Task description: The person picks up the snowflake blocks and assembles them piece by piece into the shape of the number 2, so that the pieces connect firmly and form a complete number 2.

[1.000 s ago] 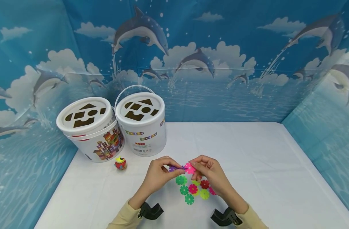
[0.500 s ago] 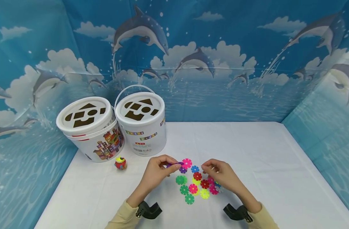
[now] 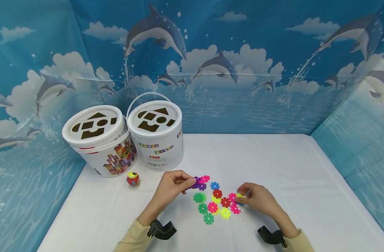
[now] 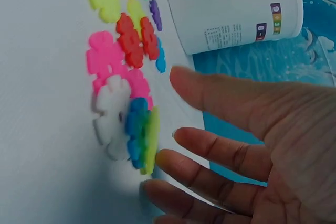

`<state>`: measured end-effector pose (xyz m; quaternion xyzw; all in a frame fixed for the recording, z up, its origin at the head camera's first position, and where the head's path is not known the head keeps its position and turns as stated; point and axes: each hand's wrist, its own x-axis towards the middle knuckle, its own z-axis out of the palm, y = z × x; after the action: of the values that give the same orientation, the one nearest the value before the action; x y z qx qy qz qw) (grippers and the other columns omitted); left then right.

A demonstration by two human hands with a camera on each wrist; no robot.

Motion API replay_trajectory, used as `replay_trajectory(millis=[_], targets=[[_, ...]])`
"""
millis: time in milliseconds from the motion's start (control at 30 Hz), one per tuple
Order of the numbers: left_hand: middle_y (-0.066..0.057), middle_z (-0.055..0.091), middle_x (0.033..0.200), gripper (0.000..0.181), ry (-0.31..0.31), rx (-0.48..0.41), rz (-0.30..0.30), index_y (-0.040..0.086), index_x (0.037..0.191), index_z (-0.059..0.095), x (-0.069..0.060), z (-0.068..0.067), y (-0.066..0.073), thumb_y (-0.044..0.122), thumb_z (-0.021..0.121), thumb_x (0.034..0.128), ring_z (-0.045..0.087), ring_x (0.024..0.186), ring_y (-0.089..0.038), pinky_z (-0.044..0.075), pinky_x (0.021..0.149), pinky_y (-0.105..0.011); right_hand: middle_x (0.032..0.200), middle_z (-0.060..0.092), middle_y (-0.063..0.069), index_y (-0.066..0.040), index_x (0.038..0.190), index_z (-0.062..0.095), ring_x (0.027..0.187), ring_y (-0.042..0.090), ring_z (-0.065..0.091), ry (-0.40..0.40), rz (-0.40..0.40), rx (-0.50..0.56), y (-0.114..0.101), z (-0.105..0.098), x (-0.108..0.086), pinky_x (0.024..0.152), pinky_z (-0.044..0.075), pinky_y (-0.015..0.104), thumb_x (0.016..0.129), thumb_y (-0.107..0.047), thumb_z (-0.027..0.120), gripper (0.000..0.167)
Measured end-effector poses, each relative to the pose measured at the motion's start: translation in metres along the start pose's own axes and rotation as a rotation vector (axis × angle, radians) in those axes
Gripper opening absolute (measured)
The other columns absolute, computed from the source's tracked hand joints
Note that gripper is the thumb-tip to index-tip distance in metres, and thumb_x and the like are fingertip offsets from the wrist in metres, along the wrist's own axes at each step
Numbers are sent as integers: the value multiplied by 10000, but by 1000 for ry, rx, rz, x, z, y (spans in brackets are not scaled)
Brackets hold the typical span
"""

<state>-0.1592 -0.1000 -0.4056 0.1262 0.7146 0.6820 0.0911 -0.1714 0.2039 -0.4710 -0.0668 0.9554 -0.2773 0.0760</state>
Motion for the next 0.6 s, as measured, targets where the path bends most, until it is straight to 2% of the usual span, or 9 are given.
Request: replay_trajectory(millis=[100,300,600], targets=[[-108,705,855,183,-4,-17,15,-47,935,684,4,-2,-12,130,681,888,646,732,-179,484,577,-238,779,554,-42,-113,919,676,677,135,481,-5,-14,14,5,1,-1,587,404,305,684,-347,846,373],[-120,705,851,208,-7,-52,29,-60,940,678,3,-4,-12,143,675,894,666,745,-169,478,566,-233,749,498,-15,-90,901,658,665,154,441,-7,-26,27,13,4,0,578,370,302,661,-338,863,401],[-112,696,817,212,4,-54,52,-70,930,668,4,-7,-12,140,659,906,632,707,-155,484,569,-236,734,490,-8,-90,856,617,644,156,424,22,-5,47,18,9,3,565,351,299,669,-281,865,365]])
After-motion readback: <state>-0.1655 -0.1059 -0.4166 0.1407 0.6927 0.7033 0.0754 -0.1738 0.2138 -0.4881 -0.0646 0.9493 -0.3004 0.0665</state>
